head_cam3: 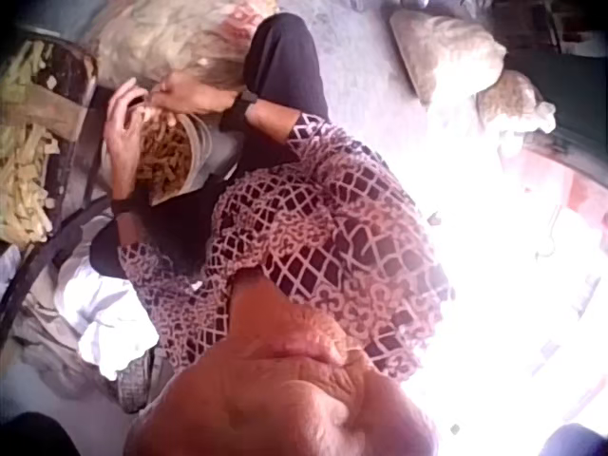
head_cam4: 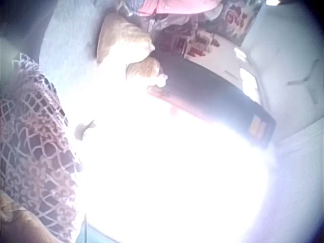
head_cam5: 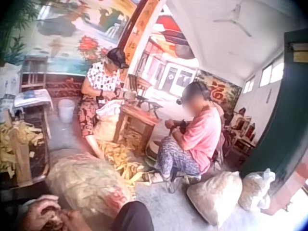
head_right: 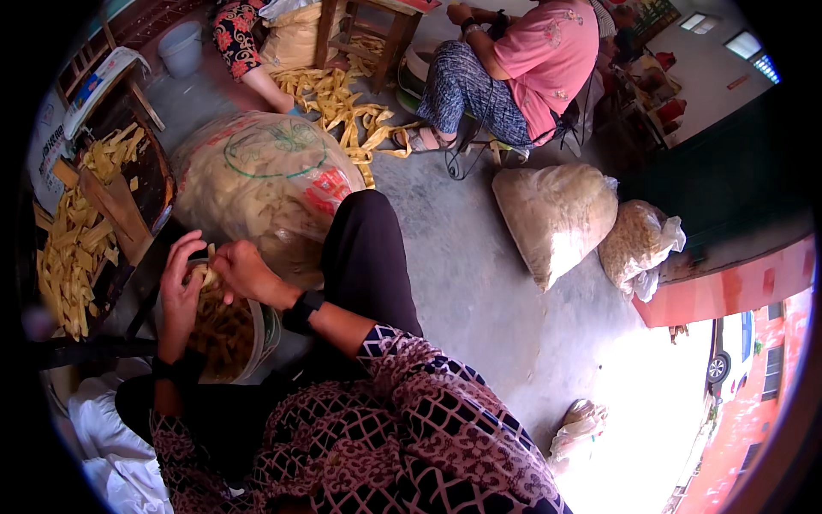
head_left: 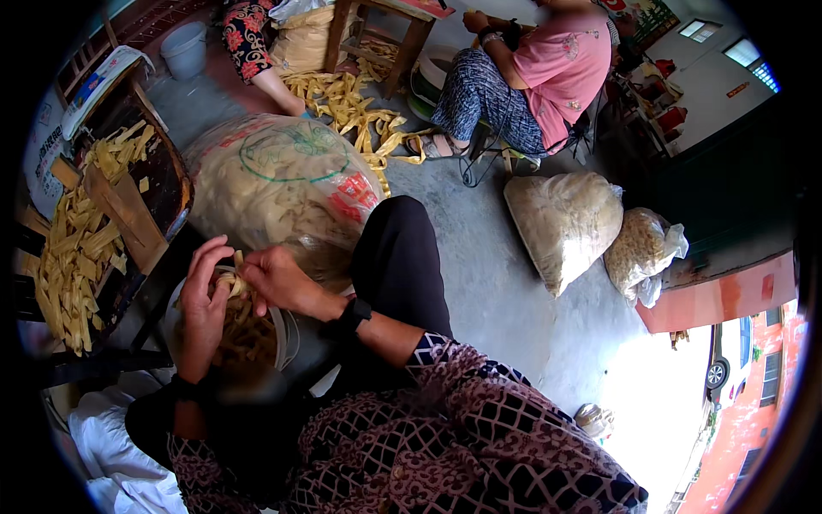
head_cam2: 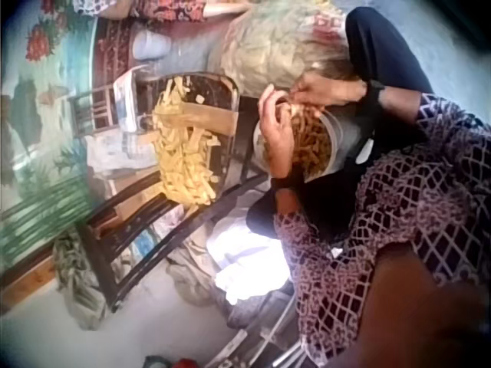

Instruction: The person ties strips of bean curd skin into knots by hand, takes additional strips from a large plastic bag, and places the finished knots into a white bucket.

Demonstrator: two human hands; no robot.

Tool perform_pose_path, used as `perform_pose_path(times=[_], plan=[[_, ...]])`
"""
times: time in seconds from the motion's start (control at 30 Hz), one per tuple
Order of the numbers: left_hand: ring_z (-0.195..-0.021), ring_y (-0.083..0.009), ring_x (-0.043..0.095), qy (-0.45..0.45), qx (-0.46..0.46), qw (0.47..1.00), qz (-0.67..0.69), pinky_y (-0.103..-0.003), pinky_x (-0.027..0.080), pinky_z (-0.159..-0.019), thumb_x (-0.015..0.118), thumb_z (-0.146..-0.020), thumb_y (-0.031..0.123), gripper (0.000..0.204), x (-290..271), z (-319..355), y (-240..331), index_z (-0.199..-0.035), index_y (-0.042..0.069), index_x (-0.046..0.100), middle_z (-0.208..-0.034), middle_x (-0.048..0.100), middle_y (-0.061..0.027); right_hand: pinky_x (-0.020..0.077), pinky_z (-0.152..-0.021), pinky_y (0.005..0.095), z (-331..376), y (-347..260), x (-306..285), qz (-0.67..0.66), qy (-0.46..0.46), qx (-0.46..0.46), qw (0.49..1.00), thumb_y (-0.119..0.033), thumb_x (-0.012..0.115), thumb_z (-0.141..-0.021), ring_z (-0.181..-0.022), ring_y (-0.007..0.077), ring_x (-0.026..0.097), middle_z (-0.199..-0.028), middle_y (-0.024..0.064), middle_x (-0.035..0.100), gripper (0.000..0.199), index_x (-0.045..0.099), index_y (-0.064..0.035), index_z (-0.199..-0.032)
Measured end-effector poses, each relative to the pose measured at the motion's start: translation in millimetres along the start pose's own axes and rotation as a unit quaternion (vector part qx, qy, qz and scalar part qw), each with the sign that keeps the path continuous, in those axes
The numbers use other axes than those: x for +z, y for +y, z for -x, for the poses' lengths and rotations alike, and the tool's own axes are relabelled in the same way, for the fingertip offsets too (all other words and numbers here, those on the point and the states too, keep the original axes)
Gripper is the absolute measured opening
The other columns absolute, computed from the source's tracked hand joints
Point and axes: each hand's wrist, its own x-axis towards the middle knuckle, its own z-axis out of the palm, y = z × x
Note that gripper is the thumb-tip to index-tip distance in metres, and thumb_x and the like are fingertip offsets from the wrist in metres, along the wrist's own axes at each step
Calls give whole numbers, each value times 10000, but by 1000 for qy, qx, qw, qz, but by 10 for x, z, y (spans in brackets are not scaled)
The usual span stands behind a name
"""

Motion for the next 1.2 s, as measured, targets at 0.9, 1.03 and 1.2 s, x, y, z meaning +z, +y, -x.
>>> perform_pose_path(times=[0.9,1.03,1.2], plan=[[-755,-64,530,-69,-258,934,237,-203,435,-674,543,-791,-45,129,6,76,-211,-909,5,532,-844,552,-5,505,-533,215,-87,254,-147,-110,-20,23,993,-109,571,-855,-649,99,611,-793,53,628,139,583,16,-914],[-742,-74,496,-23,-143,986,79,-204,423,-683,521,-807,-38,105,90,180,-510,-905,0,519,-801,530,-4,517,-605,216,-70,218,-133,-192,-43,100,975,-121,571,-860,-733,101,618,-848,37,628,150,595,2,-942],[-699,-82,450,-40,-128,990,-39,-223,404,-641,525,-814,-26,83,49,212,-472,-892,-3,508,-758,499,-11,508,-632,235,-155,389,-21,-182,-29,66,981,-131,562,-860,-744,131,620,-848,50,632,153,598,-7,-943]])
